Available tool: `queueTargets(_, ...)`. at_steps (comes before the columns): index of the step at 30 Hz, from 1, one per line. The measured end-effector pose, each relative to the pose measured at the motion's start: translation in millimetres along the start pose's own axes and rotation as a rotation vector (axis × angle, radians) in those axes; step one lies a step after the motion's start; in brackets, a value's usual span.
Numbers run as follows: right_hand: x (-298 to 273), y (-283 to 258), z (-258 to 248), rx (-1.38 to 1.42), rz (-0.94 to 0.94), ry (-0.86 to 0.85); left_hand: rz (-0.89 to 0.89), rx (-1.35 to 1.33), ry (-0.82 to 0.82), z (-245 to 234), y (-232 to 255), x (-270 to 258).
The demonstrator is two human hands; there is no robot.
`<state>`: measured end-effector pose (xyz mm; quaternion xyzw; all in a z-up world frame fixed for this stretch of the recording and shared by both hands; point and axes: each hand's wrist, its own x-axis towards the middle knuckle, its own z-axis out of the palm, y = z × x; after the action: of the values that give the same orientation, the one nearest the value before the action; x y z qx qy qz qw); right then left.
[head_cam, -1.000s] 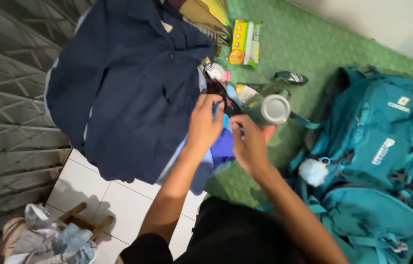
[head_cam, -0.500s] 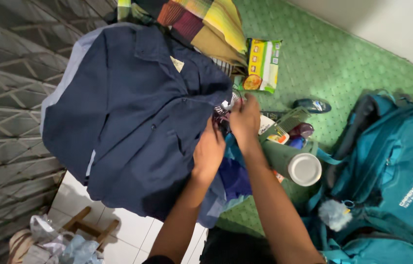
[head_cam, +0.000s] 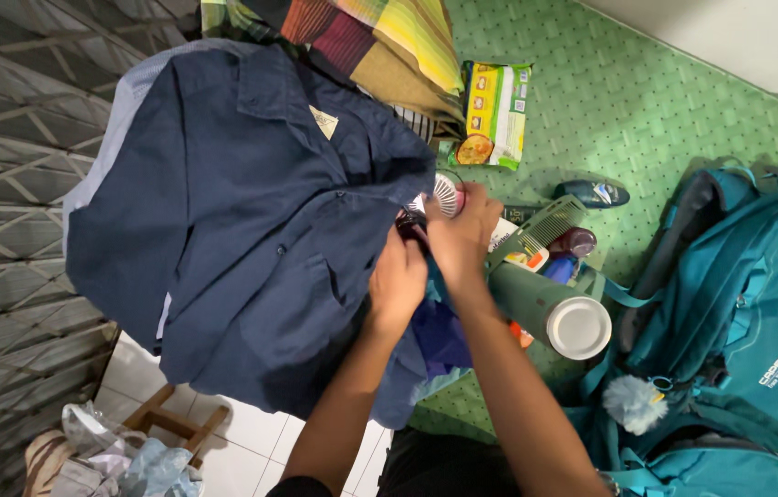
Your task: The person unzips a teal backpack lying on a green mat, places a wallet into a front pocket, coils a white charging cable around its charger plug, and puts the charger and cable into the pocket. They then add a small pink handheld fan and a hairbrush, and zip the pockets closed.
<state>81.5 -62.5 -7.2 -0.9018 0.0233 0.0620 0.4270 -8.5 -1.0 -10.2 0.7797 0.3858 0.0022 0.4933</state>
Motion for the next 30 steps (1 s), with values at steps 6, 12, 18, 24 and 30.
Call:
queueTargets(6, -23.9, -31.2, -32.8, 0.271, 0.009, -0.046, 0.094, -0.156, 0.078, -6.7, 6.2, -5.2)
queueTargets(12, -67.5, -55.8, -63.6, 0.234, -0.388, 0.129, 0.239, -0.351, 0.196, -15.7, 30.1, -33.3)
queueTargets(18, -105.8, -80.7, -108.7, 0.116, -0.585, 0.271, 0.497, -0.543, 0.222, -33.3, 57.7, -64.3)
queueTargets(24, -138.2, -70.2, -151.9, 0.329, -0.712, 0.351, 0.828, -0.56, 0.176, -36.5, 86.8, -116.3)
queueTargets(30, -169.7, -24.6, -213.0, 0.492, -0.607, 0.486, 0.966, -0.547, -0.068, -22.5, 106.2, -178.6)
